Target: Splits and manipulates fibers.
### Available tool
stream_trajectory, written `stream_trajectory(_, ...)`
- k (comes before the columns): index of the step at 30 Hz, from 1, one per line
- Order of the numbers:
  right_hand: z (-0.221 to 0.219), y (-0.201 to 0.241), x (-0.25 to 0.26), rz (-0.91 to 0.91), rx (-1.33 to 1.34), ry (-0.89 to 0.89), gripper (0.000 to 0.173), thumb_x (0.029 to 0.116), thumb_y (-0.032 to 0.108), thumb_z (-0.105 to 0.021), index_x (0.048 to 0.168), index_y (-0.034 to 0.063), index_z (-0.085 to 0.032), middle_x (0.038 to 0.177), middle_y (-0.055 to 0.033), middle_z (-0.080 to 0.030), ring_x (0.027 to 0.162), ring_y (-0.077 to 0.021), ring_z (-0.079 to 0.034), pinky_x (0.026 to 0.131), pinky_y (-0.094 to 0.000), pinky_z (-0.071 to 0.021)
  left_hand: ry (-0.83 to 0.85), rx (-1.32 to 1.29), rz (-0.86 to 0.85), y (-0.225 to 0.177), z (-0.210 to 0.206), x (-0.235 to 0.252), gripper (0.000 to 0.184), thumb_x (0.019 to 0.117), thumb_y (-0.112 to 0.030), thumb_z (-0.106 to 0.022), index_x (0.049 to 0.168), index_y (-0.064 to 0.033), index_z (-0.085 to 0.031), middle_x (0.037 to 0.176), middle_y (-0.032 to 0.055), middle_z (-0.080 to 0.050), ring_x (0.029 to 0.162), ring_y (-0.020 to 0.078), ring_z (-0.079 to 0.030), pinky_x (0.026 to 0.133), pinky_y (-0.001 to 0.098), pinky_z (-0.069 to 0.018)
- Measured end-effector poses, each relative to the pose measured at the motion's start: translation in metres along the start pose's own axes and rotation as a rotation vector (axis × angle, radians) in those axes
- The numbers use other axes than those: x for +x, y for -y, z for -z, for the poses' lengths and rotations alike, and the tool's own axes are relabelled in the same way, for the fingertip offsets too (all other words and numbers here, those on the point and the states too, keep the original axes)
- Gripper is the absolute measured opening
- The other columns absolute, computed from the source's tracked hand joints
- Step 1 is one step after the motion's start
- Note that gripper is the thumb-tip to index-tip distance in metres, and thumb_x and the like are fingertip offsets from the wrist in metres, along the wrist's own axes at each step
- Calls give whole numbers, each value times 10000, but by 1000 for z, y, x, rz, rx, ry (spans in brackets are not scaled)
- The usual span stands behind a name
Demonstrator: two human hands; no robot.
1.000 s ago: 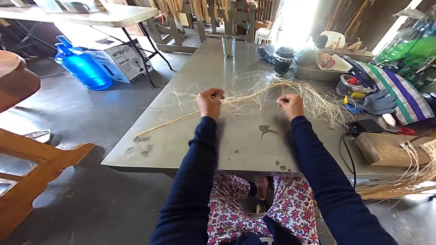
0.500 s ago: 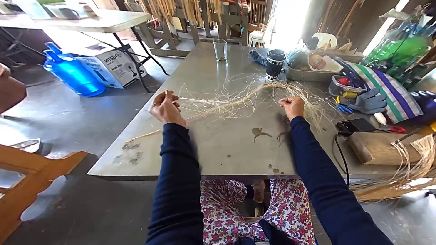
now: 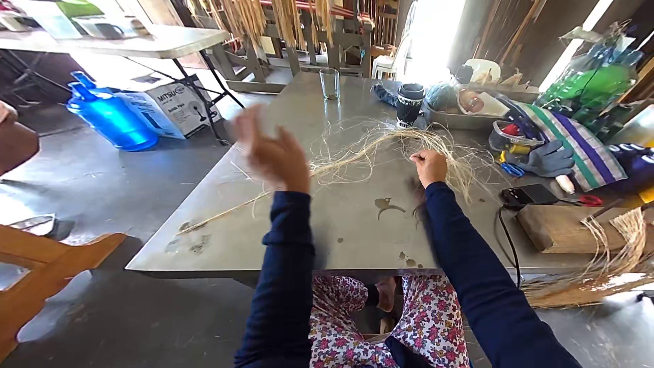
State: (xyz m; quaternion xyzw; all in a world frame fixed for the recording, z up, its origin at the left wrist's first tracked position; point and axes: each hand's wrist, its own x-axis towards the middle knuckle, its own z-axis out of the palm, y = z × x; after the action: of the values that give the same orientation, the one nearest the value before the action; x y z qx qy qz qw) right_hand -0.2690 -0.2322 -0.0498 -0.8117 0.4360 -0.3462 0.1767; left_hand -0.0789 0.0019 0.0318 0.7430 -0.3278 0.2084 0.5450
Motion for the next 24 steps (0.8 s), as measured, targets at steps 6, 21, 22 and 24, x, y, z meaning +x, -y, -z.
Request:
stream_trajectory(6,-4,6,-10,181,9,-37,183,991,125,-650,1056,37,-796,1049,-192,-755,1032,-375,-714,943,-583,-523,783,-11,-411,-34,-111,-18,342,1029,-68,-547,1351,-21,-650,1408,212,-607,1270,389,-611,1053,593,-473)
stream_trajectory(21,16,-29,4,-216,-56,-38,241,1011,171,-618,1144,28,-760,1166,-217,-727,1171,-409,-655,1036,-615,-457,190,-140,374,69,-74,20,297,1060,-157,-480,1174,11,-697,1046,135,-728,993,223,-672,949,414,-491)
stream_trajectory(22,17,-29,5,-253,-61,-44,243,1006,167,-620,1150,25,-754,1173,-225,-720,1178,-422,-647,1030,-623,-455,85,-291,463,77,-76,21,269,1070,-180,-502,1133,-1,-692,920,66,-703,790,117,-620,775,298,-488)
stream_trajectory(24,18,-21,8,-290,-86,-13,293,1025,185,-595,1232,17,-714,1233,-251,-689,1222,-452,-613,1032,-643,-443,4,-564,529,80,-78,19,215,1071,-176,-530,1067,-11,-668,767,-12,-635,537,15,-472,516,188,-392)
